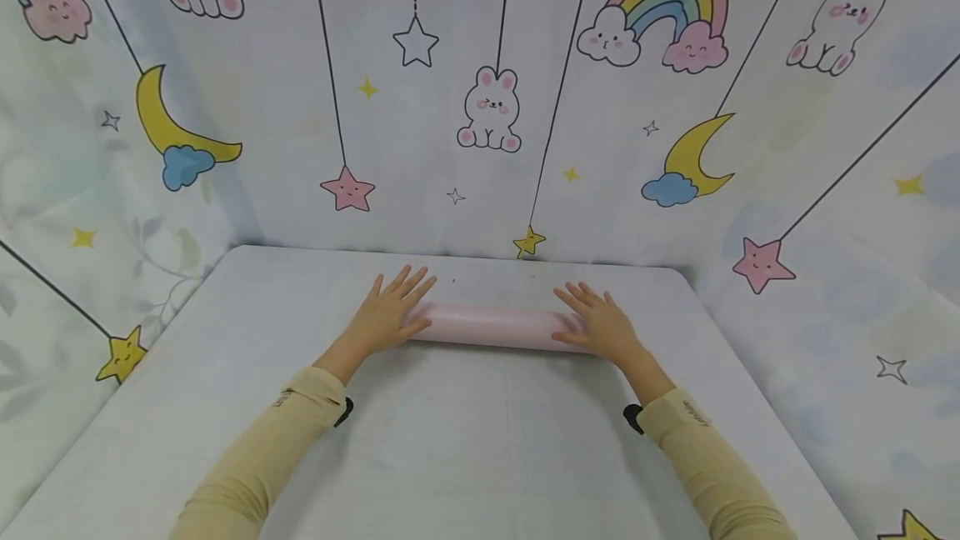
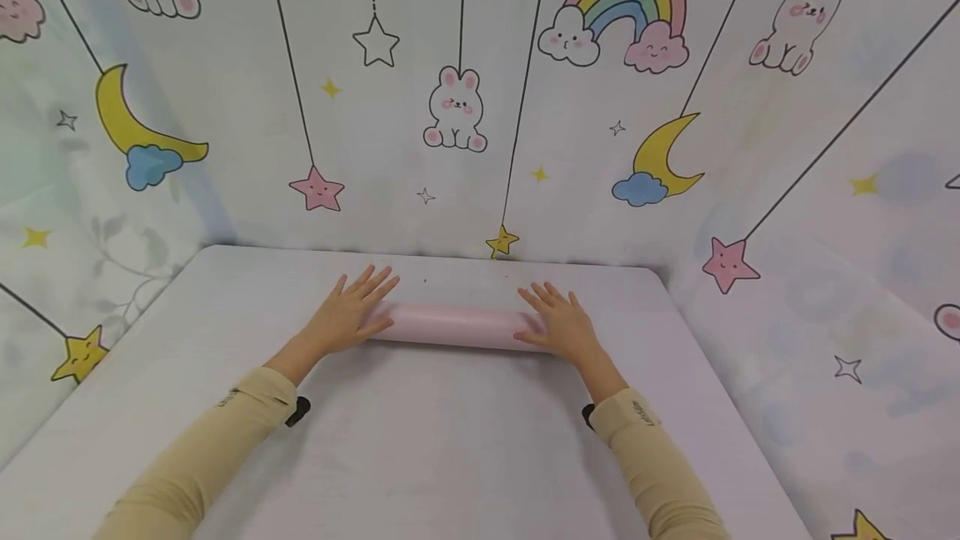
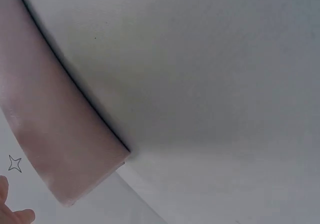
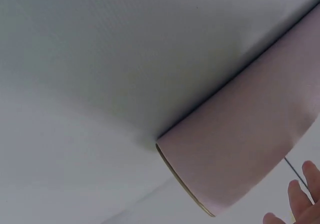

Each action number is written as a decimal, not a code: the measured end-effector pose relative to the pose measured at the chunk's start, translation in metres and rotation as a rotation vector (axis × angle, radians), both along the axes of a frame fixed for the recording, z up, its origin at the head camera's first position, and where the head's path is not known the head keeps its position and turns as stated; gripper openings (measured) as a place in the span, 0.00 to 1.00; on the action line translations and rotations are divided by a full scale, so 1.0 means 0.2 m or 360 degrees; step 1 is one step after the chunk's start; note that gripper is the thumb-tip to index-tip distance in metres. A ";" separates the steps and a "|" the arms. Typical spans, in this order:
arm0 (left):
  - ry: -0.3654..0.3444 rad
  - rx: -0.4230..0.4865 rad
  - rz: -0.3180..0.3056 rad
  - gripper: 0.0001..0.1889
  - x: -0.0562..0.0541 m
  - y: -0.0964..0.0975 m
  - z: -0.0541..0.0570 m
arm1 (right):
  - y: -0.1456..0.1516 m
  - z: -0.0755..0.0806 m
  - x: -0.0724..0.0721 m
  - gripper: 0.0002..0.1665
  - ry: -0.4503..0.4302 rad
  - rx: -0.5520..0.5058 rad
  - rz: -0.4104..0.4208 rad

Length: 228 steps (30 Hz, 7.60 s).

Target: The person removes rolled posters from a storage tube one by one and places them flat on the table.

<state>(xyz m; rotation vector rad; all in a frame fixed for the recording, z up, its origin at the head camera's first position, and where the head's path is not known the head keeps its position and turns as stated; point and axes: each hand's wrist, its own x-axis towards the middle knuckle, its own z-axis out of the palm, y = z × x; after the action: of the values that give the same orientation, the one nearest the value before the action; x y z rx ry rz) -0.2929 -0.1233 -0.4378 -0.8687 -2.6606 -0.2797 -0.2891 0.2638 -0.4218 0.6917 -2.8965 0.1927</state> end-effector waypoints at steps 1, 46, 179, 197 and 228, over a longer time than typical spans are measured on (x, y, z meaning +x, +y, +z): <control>-0.0007 -0.0005 0.0005 0.36 0.00 0.00 -0.01 | 0.00 -0.01 0.00 0.47 -0.0003 -0.0019 -0.0002; -0.0239 -0.0107 0.0147 0.36 -0.01 0.01 -0.10 | 0.02 -0.15 -0.02 0.41 -0.0076 -0.0154 -0.0040; -0.0325 -0.0020 0.0145 0.34 0.22 0.07 -0.08 | -0.38 -0.12 0.16 0.39 -0.0095 0.0078 0.0165; -0.0325 0.0008 0.0126 0.34 0.24 0.08 -0.07 | -0.53 -0.12 0.13 0.40 -0.0172 0.0042 0.0202; -0.0319 0.0034 0.0121 0.36 0.23 0.06 -0.09 | -0.54 -0.14 0.12 0.40 -0.0209 -0.0018 0.0121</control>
<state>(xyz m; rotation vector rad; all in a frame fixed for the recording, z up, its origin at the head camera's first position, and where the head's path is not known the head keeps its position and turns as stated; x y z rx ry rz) -0.2477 -0.1106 -0.4558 -0.7668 -2.8614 -0.3948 -0.2660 0.1565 -0.4498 0.8173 -2.9924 0.2738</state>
